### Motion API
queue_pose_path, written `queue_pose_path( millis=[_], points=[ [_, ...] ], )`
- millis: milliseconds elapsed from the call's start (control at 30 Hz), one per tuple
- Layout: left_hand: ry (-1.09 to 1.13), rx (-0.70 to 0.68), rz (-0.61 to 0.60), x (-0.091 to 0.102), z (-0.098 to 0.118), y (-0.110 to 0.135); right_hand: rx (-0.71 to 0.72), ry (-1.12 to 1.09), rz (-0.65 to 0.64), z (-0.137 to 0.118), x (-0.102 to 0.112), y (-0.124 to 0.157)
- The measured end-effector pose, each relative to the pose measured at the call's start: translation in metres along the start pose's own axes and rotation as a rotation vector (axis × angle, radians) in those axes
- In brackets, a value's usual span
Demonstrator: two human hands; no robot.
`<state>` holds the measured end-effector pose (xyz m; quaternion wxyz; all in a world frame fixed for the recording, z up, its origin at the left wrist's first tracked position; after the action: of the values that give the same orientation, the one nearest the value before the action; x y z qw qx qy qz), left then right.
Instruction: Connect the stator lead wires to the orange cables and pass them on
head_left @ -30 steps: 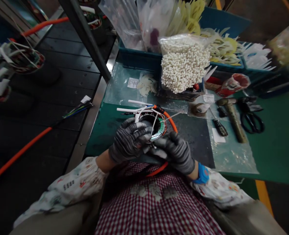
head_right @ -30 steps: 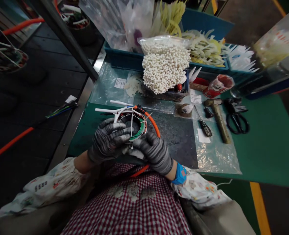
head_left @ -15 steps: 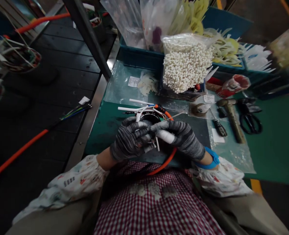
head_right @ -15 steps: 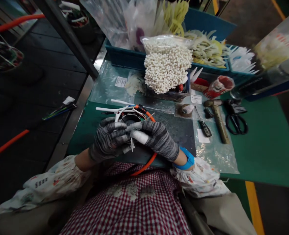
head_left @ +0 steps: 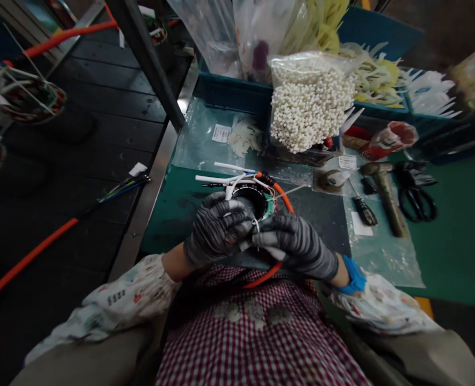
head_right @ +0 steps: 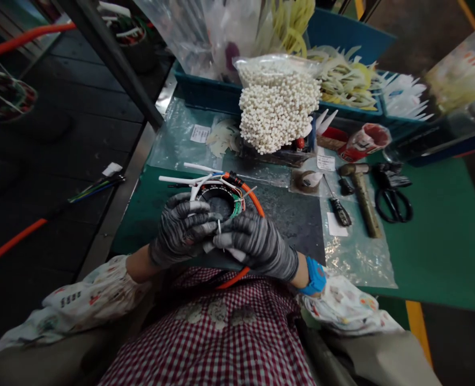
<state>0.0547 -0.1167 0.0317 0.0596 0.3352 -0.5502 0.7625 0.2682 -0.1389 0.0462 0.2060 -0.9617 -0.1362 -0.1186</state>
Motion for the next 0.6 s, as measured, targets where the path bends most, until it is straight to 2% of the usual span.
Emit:
queue_pose_path(
  millis=[133, 233, 300, 333, 433, 500, 567, 600],
  points=[
    [0.033, 0.020, 0.016, -0.003, 0.000, 0.007, -0.190, -0.081, 0.095, 0.011, -0.008, 0.019],
    [0.065, 0.048, 0.023, -0.005, -0.001, 0.010, -0.143, -0.111, 0.006, 0.003, -0.013, 0.020],
    [0.072, 0.054, 0.032, -0.006, -0.001, 0.011, -0.072, -0.063, -0.085, -0.008, -0.018, 0.011],
    [0.070, 0.059, 0.043, -0.006, -0.001, 0.010, -0.070, -0.038, -0.080, -0.012, -0.020, 0.002],
    [0.034, 0.081, 0.083, -0.006, 0.000, 0.006, -0.137, 0.068, 0.075, -0.015, -0.027, -0.029],
    [0.015, 0.076, 0.082, -0.004, 0.004, 0.006, -0.094, 0.151, 0.167, -0.014, -0.028, -0.045],
    [0.005, 0.080, 0.046, 0.001, 0.007, 0.012, 0.009, 0.228, 0.334, -0.011, -0.016, -0.051],
    [0.003, 0.112, 0.025, 0.005, 0.008, 0.019, 0.040, 0.267, 0.462, -0.009, -0.003, -0.049]
  ],
)
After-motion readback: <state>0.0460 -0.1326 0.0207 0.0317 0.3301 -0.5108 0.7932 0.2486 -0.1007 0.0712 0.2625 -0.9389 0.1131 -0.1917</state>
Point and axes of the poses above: each hand's wrist, its own y-axis away from the middle knuckle, its own x-axis out of the back of the hand, z = x × y, the point moved 3 cm from there along -y, towards the middle knuckle, and after that the axes turned 10 degrees about z, right-handed, at the moved point
